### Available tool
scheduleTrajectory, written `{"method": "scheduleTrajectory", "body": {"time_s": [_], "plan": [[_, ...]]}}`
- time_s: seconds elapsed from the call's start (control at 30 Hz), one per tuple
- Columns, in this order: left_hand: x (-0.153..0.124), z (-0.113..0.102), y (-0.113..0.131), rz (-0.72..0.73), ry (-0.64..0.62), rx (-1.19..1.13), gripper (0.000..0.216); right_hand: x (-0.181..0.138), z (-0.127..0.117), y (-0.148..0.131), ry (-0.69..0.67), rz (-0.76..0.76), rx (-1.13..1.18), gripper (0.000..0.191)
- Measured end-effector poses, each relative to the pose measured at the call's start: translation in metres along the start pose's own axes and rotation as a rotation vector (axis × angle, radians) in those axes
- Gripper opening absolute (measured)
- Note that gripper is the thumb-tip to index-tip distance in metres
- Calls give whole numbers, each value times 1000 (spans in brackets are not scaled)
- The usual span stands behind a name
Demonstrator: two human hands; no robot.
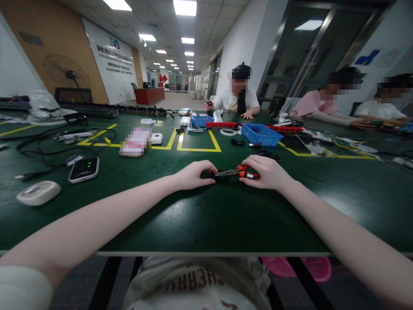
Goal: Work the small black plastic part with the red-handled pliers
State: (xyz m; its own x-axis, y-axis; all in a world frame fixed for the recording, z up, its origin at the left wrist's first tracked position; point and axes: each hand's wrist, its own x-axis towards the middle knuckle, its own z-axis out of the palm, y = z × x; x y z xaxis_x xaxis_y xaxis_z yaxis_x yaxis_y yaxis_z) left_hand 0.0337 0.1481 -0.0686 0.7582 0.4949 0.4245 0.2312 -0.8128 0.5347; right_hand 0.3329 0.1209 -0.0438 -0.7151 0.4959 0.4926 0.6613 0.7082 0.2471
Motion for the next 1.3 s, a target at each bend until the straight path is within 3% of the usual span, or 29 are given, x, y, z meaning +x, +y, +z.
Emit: {"method": "scheduleTrajectory", "body": {"time_s": [0.47,0.83,1.3], "plan": [[0,-2,-3,-41,8,-32,24,2,1,-8,5,13,1,35],[2,-2,-1,-35,-12,-65,24,-1,1,6,25,-33,-24,38],[1,-2,0,-86,-24,-52,21,-1,-3,2,38,23,2,35]]}}
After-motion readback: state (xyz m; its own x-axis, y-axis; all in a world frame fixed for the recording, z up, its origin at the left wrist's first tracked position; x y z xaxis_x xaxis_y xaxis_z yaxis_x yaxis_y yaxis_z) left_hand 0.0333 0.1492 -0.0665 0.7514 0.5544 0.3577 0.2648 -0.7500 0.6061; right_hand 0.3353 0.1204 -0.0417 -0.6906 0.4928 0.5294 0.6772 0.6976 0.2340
